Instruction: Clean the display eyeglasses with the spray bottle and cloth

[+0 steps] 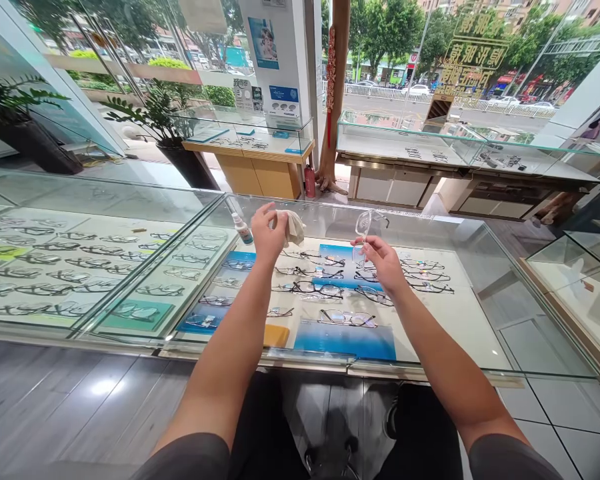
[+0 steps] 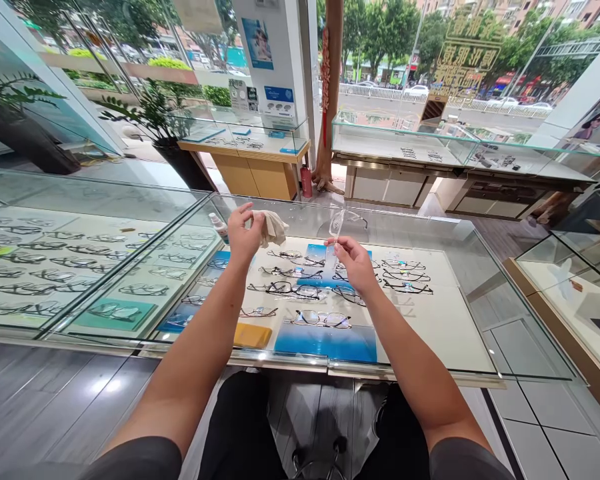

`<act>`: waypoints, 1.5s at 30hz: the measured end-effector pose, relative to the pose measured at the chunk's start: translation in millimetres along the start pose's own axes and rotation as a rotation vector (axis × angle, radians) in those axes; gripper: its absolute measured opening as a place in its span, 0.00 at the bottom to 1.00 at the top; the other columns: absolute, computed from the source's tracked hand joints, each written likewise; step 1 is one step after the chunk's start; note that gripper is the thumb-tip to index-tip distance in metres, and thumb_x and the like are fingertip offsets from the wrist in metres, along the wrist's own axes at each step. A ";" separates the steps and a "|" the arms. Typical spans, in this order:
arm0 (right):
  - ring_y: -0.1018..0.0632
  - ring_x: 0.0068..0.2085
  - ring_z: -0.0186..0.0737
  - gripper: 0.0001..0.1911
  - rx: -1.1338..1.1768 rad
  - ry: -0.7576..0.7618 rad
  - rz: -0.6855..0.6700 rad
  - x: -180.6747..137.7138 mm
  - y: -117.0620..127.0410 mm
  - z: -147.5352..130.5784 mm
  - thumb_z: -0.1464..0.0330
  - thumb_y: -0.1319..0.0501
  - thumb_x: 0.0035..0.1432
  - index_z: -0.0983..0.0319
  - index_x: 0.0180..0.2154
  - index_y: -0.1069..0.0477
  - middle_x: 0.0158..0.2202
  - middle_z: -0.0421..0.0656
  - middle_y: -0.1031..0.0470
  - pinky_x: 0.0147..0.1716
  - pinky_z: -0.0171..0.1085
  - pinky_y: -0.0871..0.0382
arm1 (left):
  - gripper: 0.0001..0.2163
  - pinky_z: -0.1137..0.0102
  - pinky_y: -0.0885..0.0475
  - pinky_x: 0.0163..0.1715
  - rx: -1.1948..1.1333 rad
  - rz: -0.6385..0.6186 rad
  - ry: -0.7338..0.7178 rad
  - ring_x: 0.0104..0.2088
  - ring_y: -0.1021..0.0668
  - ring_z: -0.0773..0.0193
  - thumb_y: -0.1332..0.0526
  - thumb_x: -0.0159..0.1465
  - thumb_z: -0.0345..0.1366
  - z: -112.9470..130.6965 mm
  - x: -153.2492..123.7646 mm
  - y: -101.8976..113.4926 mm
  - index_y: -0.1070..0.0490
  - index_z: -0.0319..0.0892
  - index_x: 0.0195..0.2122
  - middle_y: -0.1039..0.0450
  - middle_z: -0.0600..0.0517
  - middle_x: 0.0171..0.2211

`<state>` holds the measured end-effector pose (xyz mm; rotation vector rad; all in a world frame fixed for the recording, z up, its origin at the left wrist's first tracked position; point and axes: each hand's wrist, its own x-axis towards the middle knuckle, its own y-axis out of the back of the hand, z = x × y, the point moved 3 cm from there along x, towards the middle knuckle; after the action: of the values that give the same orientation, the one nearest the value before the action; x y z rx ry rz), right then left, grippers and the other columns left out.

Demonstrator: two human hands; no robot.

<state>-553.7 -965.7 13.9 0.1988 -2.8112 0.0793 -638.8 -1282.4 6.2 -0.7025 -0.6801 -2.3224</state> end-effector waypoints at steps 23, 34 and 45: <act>0.24 0.44 0.43 0.21 0.015 -0.017 -0.100 -11.7 -14.6 -18.7 0.47 0.32 0.68 0.56 0.49 0.19 0.52 0.47 0.15 0.47 0.44 0.28 | 0.15 0.63 0.35 0.36 -0.124 -0.264 -0.343 0.32 0.30 0.60 0.38 0.74 0.44 108.1 -23.3 35.0 0.29 0.45 0.30 0.30 0.51 0.30; 0.18 0.52 0.49 0.24 0.091 -0.071 -0.232 -13.0 -25.6 -7.6 0.43 0.30 0.65 0.55 0.49 0.19 0.51 0.47 0.14 0.52 0.46 0.25 | 0.14 0.65 0.25 0.39 -0.460 -0.532 -0.177 0.39 0.21 0.59 0.33 0.72 0.51 110.8 -54.0 0.3 0.20 0.46 0.44 0.23 0.48 0.40; 0.20 0.49 0.46 0.27 0.069 -0.087 -0.170 -9.2 -22.8 3.1 0.42 0.30 0.63 0.56 0.49 0.19 0.50 0.47 0.15 0.51 0.45 0.25 | 0.05 0.66 0.25 0.40 -0.423 -0.400 -0.322 0.38 0.20 0.62 0.34 0.73 0.40 119.6 -75.4 -9.8 0.22 0.46 0.42 0.19 0.51 0.38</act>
<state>-542.7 -987.3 8.8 0.4671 -2.8667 0.1307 -557.8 -1172.1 43.3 -1.2478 -0.5001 -2.7923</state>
